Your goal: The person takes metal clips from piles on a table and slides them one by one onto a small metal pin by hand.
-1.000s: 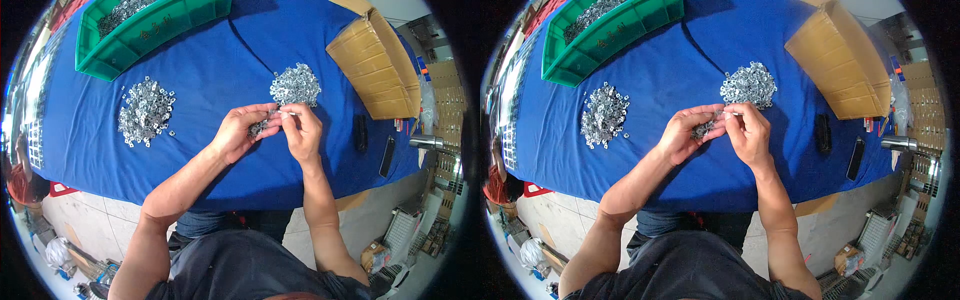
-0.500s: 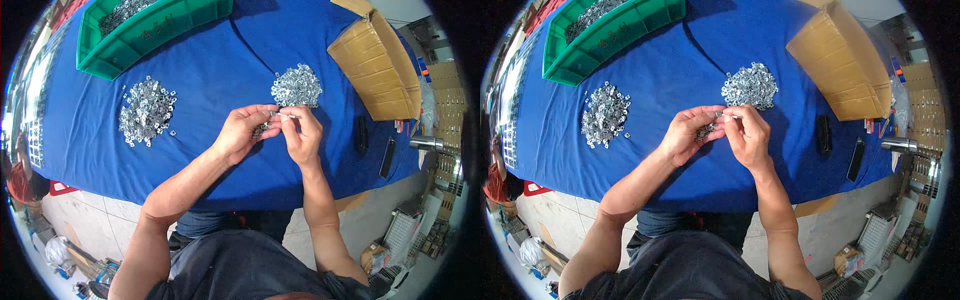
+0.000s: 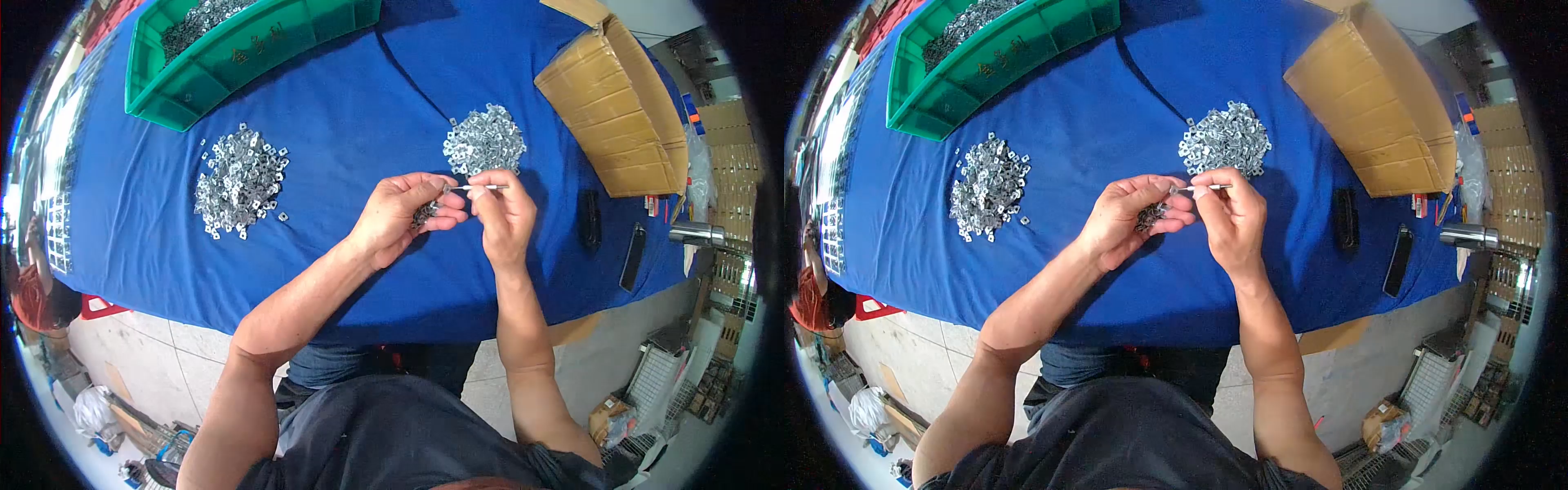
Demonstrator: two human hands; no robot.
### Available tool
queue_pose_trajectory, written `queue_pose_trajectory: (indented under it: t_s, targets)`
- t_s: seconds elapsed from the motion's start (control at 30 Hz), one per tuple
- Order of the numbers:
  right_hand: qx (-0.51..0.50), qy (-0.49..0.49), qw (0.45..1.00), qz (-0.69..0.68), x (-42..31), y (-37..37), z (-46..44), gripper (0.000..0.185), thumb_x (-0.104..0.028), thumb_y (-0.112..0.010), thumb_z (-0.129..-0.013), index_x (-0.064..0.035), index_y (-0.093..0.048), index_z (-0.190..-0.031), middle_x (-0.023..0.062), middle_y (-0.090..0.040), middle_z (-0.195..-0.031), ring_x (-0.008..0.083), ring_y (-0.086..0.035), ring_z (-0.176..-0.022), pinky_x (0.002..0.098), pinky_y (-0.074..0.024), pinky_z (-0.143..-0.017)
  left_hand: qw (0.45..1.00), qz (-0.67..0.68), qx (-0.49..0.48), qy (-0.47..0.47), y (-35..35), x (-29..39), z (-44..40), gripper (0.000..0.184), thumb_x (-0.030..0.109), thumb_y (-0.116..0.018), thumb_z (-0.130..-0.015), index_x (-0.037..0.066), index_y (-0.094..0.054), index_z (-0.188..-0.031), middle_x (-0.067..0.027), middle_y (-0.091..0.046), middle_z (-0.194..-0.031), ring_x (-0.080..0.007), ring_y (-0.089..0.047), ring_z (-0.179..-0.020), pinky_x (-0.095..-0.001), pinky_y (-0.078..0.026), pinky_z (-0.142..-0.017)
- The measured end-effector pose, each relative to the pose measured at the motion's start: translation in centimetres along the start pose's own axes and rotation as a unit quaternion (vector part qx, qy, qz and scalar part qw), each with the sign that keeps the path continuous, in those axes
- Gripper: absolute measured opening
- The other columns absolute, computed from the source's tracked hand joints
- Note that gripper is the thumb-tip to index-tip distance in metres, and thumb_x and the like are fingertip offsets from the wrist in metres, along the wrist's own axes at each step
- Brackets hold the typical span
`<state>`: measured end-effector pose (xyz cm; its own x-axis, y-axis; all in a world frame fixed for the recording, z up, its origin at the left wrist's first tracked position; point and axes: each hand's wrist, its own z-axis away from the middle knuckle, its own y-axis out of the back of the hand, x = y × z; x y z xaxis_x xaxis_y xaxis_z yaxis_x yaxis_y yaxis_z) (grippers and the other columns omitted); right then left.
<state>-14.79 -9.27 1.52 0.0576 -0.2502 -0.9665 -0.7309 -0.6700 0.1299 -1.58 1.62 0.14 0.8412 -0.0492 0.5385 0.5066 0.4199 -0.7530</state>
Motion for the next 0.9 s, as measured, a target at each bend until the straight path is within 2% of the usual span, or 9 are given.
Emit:
queue_pose_trajectory:
  t_s: [0.1, 0.2, 0.3, 0.37, 0.47, 0.57, 0.63, 0.77, 0.9]
  targets:
    - [-0.002, 0.029, 0.998, 0.049, 0.5, 0.1, -0.1, 0.004, -0.001, -0.059, -0.089, 0.0007, -0.061, -0.092, 0.004, -0.063, -0.081, 0.0052, -0.055, -0.066, 0.0208, -0.044, -0.057, 1.0, 0.019, -0.006, 0.01, 0.1, 0.1, 0.0, 0.026, 0.016, -0.048, -0.099, -0.006, -0.058, -0.111, -0.017, -0.068, -0.093, -0.0246, -0.07, -0.079, -0.0285, -0.06, -0.069]
    - [-0.003, 0.071, 0.996, 0.053, 0.9, -0.2, -0.1, 0.004, -0.001, -0.06, -0.088, 0.0001, -0.061, -0.092, 0.0039, -0.063, -0.08, 0.0061, -0.055, -0.065, 0.0213, -0.0438, -0.057, 0.999, 0.032, -0.017, 0.01, 0.2, 0.2, 0.0, 0.024, 0.016, -0.05, -0.099, -0.004, -0.059, -0.107, -0.0145, -0.068, -0.088, -0.0213, -0.07, -0.075, -0.0268, -0.059, -0.063]
    - [-0.014, 0.069, 0.995, 0.067, 0.7, -0.2, -0.1, 0.004, 0.0, -0.06, -0.087, 0.0, -0.061, -0.091, 0.0056, -0.063, -0.081, 0.008, -0.057, -0.065, 0.0222, -0.0447, -0.056, 0.999, 0.027, -0.007, 0.02, 0.2, 0.4, 0.0, 0.024, 0.017, -0.05, -0.099, -0.004, -0.059, -0.106, -0.0123, -0.068, -0.085, -0.0167, -0.067, -0.067, -0.0233, -0.057, -0.055]
    - [-0.019, 0.069, 0.995, 0.074, 0.4, -0.3, -0.2, 0.004, 0.0, -0.06, -0.087, 0.0001, -0.061, -0.091, 0.0058, -0.063, -0.081, 0.0084, -0.057, -0.065, 0.0223, -0.0452, -0.056, 0.999, 0.016, -0.031, 0.015, 0.6, 0.5, 0.0, 0.023, 0.017, -0.052, -0.098, -0.003, -0.06, -0.105, -0.011, -0.068, -0.085, -0.0121, -0.062, -0.06, -0.0201, -0.05, -0.047]
    - [-0.027, 0.064, 0.995, 0.073, 0.4, -0.5, -0.1, 0.003, 0.0, -0.06, -0.087, 0.0003, -0.06, -0.091, 0.0067, -0.063, -0.081, 0.0094, -0.058, -0.067, 0.0225, -0.0466, -0.058, 0.999, 0.024, -0.017, 0.019, 0.4, 0.6, 0.0, 0.022, 0.017, -0.052, -0.098, -0.002, -0.061, -0.104, -0.01, -0.068, -0.084, -0.0099, -0.058, -0.055, -0.0188, -0.044, -0.043]
    - [-0.019, 0.06, 0.995, 0.076, 0.4, -0.3, 0.0, 0.004, 0.0, -0.06, -0.088, 0.0002, -0.061, -0.091, 0.0065, -0.063, -0.081, 0.0094, -0.059, -0.068, 0.0224, -0.0475, -0.06, 1.0, -0.014, -0.008, 0.005, 0.3, 0.2, -0.1, 0.021, 0.017, -0.053, -0.098, -0.002, -0.061, -0.104, -0.0099, -0.068, -0.084, -0.0094, -0.058, -0.055, -0.0188, -0.043, -0.042]
    - [-0.004, 0.021, 0.999, 0.041, 0.2, -0.1, 0.0, 0.005, -0.001, -0.06, -0.088, 0.0002, -0.061, -0.092, 0.0056, -0.063, -0.082, 0.0085, -0.059, -0.069, 0.0224, -0.0475, -0.061, 1.0, -0.021, 0.004, 0.002, 0.0, 0.2, 0.0, 0.02, 0.016, -0.053, -0.097, -0.002, -0.061, -0.104, -0.0102, -0.068, -0.084, -0.0095, -0.058, -0.055, -0.0188, -0.043, -0.042]
    - [0.002, 0.037, 0.999, 0.038, 0.5, 0.2, 0.1, 0.006, -0.001, -0.059, -0.089, 0.0005, -0.061, -0.093, 0.0034, -0.063, -0.08, 0.0062, -0.056, -0.067, 0.0207, -0.0451, -0.059, 0.999, -0.027, 0.023, 0.005, -0.3, 0.4, 0.2, 0.02, 0.015, -0.052, -0.096, -0.001, -0.06, -0.104, -0.0117, -0.068, -0.084, -0.0119, -0.056, -0.055, -0.0216, -0.043, -0.043]
    - [0.042, 0.011, 0.998, -0.037, 0.0, 0.2, -0.1, 0.008, -0.001, -0.057, -0.089, 0.0001, -0.061, -0.096, 0.0027, -0.061, -0.078, 0.0048, -0.054, -0.062, 0.0188, -0.0428, -0.055, 0.999, 0.042, 0.005, -0.006, 0.7, 1.0, 0.1, 0.015, 0.012, -0.048, -0.088, 0.0, -0.057, -0.092, -0.0149, -0.066, -0.081, -0.0153, -0.055, -0.052, -0.0251, -0.039, -0.042]
